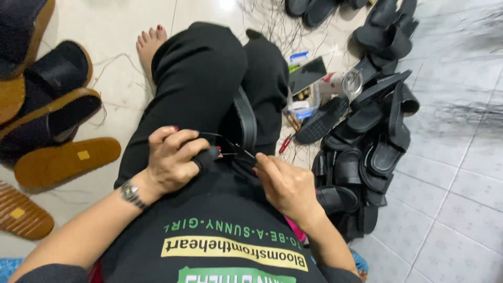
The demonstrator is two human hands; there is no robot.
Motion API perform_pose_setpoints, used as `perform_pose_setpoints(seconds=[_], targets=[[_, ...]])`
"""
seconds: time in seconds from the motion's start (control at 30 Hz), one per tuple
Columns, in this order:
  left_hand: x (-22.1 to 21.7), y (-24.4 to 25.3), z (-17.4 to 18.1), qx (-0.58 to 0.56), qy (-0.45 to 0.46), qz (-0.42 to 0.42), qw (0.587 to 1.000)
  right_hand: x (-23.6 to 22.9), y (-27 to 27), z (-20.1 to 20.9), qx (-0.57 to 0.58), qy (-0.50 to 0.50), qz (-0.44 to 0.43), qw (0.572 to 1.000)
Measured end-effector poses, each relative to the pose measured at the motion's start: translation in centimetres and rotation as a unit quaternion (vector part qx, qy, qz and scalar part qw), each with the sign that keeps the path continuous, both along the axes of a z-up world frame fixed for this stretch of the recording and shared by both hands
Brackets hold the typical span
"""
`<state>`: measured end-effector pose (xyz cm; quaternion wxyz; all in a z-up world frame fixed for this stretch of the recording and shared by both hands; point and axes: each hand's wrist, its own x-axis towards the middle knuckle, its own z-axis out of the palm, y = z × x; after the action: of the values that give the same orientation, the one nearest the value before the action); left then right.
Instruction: Hand-sewing the upper part of black sandals to their soles using a needle and thread while sitting on the floor.
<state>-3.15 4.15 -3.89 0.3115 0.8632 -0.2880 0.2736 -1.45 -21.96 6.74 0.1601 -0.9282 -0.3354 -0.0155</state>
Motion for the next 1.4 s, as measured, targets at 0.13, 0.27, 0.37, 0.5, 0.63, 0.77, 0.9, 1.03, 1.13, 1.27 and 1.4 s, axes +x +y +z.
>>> perform_pose_setpoints(seconds=[0.13,0.27,0.37,0.5,0.63,0.77,0.9,1.03,1.13,1.27,1.4], targets=[[-0.5,0.5,5.1,-0.155,0.259,-0.053,0.952,-0.3,0.9,0.5,-0.083,-0.063,0.004,0.995],[-0.4,-0.6,7.4,-0.519,0.569,-0.188,0.610,-0.2,1.1,0.2,-0.059,-0.012,0.003,0.998],[0.4,-2.4,6.3,-0.405,0.628,0.013,0.664,0.1,0.0,-0.8,-0.079,-0.021,0.016,0.997],[1.0,-3.0,5.9,-0.354,0.640,0.068,0.679,0.5,-0.1,-0.8,-0.079,-0.006,0.033,0.996],[1.3,-3.1,6.6,-0.333,0.653,-0.017,0.680,-0.5,-0.2,2.5,-0.180,0.015,0.018,0.983],[1.5,-3.1,7.8,-0.311,0.496,-0.047,0.809,-0.9,-2.5,8.1,-0.245,0.175,0.029,0.953],[1.5,-3.6,4.5,-0.206,0.343,-0.061,0.914,-0.7,-3.6,4.1,-0.095,0.218,-0.016,0.971],[1.2,-3.7,4.3,-0.226,0.351,-0.075,0.905,-1.4,-2.9,-2.4,0.303,0.290,-0.067,0.905],[1.4,-3.7,3.8,-0.228,0.345,-0.076,0.907,-0.9,-2.7,-4.7,0.402,0.305,-0.050,0.862],[1.2,-4.1,2.8,-0.237,0.348,-0.073,0.904,0.2,-1.6,-4.9,0.470,0.338,0.007,0.815],[2.1,-4.3,3.6,-0.216,0.354,-0.090,0.906,0.5,-5.0,-5.7,0.425,0.369,-0.005,0.826]])
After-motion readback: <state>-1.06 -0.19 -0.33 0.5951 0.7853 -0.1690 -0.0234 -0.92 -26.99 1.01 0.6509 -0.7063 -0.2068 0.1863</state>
